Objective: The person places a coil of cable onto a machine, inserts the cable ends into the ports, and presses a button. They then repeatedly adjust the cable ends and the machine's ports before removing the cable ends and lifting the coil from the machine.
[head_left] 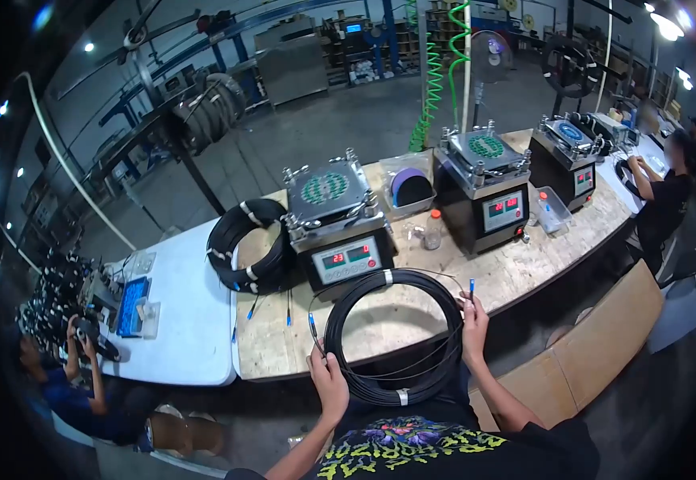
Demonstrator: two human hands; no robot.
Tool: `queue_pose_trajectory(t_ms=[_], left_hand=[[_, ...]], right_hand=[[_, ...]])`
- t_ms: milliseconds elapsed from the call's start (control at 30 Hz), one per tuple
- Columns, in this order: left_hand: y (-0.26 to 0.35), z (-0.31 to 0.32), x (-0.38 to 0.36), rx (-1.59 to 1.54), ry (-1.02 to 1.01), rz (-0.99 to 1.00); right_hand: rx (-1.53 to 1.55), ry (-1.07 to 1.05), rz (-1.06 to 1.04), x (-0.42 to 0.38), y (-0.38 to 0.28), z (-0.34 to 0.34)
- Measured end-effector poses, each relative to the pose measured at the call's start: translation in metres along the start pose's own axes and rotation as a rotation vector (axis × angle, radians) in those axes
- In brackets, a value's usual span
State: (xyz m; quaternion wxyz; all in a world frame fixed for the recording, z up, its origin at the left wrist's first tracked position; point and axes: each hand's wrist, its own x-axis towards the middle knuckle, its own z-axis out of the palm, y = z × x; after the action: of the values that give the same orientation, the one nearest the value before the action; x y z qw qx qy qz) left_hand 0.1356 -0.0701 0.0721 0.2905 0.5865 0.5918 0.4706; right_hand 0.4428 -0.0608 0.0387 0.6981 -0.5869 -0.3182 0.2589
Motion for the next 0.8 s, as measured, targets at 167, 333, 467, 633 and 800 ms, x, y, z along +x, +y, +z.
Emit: queue_pose_trajectory(t_ms=[167,333,467,633,800], left_hand=[[0.068,0.037,0.031,-0.148,-0.172,0.018],[0.130,0.098,0.074,-0.333,-0.259,0.140],[0.168,0.150,0.108,-0.378,-0.313,0.103],[0.206,0.211,0.134,-0.426,-0.308,0.037],[0.217,0.268,0.150,-0.430,-0.213,0.045]], right_hand=[[0.009,0.155,-0.074,0.046,-0.023,-0.047],[-0.003,0.250,-0.166,0.114,-0.062,-0.091],[0.016,0.271,-0.260,0.183,-0.093,-0.112],[-0.021,0.236,-0.299,0.274,-0.104,-0.138],[-0.036,0.199,-0.309,0.347,-0.121,-0.143]])
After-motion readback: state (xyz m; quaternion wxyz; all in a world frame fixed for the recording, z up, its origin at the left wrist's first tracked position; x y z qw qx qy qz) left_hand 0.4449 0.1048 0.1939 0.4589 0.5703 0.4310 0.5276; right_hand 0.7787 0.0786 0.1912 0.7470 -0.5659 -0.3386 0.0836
